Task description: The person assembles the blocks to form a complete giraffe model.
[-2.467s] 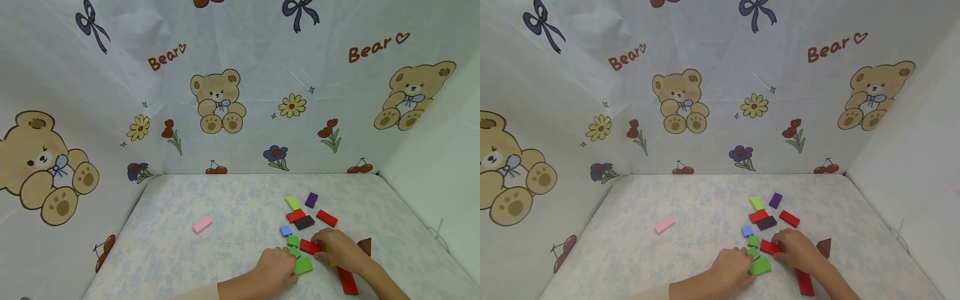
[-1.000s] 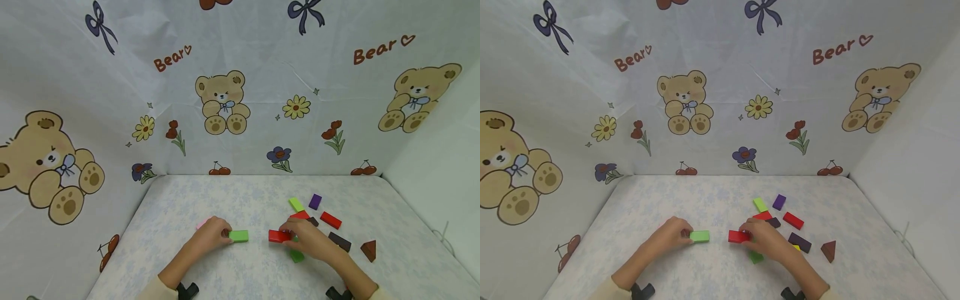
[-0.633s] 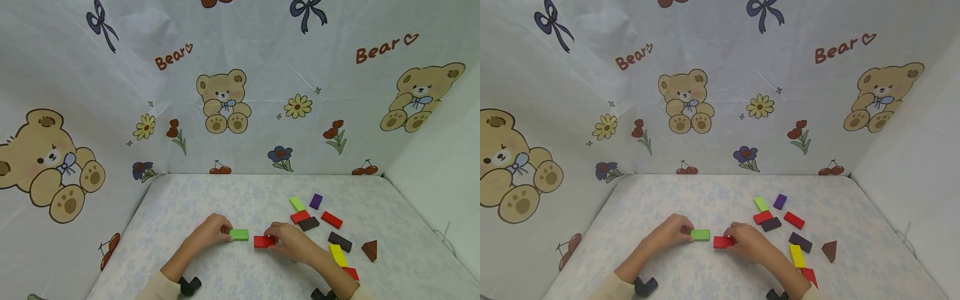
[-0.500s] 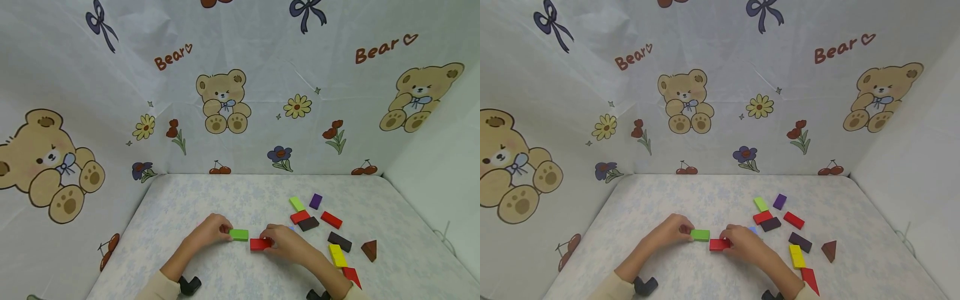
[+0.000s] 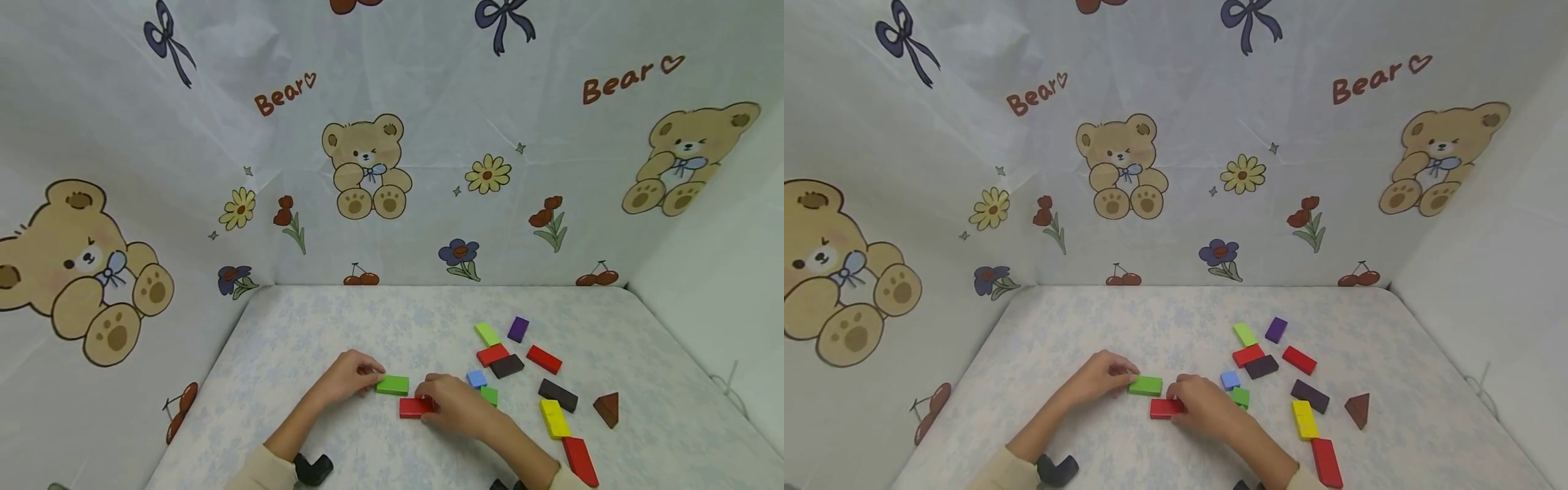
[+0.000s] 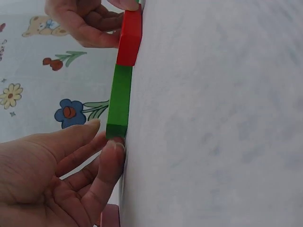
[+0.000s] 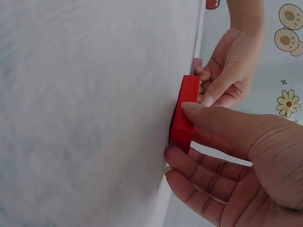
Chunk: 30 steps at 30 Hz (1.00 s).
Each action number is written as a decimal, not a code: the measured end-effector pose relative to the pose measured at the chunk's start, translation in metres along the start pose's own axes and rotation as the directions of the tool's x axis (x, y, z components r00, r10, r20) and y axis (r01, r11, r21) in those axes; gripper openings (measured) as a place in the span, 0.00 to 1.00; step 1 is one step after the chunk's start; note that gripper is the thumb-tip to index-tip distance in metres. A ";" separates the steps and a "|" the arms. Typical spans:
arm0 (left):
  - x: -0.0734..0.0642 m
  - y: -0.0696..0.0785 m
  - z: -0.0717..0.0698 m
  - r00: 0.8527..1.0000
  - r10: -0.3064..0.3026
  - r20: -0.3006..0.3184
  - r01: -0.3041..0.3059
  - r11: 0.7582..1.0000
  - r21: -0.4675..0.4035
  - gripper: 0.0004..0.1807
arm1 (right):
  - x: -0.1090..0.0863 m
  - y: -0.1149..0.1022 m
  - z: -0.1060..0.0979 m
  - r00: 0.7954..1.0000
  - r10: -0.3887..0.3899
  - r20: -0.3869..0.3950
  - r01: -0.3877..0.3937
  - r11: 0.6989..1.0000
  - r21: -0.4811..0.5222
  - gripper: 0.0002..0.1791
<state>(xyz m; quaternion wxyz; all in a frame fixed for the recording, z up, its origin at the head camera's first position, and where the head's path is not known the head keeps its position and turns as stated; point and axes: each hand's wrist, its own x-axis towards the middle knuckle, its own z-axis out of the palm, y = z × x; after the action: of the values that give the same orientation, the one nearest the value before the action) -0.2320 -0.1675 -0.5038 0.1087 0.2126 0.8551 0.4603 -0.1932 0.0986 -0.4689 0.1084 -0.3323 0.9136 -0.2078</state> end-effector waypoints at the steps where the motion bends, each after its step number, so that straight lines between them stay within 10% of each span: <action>1: 0.001 -0.001 0.001 1.000 0.003 -0.001 -0.003 1.000 -0.005 0.09 | 0.000 0.000 0.000 1.000 0.005 -0.006 -0.005 1.000 0.007 0.15; 13: 0.003 -0.017 0.006 1.000 0.018 -0.003 -0.018 0.995 -0.097 0.08 | -0.003 0.017 -0.003 0.999 -0.030 -0.027 0.035 0.982 0.184 0.11; 30: 0.002 -0.022 0.007 1.000 -0.006 -0.019 0.003 0.988 -0.156 0.07 | 0.011 0.006 0.004 0.998 -0.059 -0.016 0.061 0.982 0.177 0.13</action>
<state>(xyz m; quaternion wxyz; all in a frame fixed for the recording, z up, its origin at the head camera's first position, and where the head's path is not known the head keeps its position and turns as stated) -0.2369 -0.1725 -0.5258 0.1177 0.1973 0.8179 0.5275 -0.2033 0.0948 -0.4757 0.1266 -0.3477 0.8815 -0.2934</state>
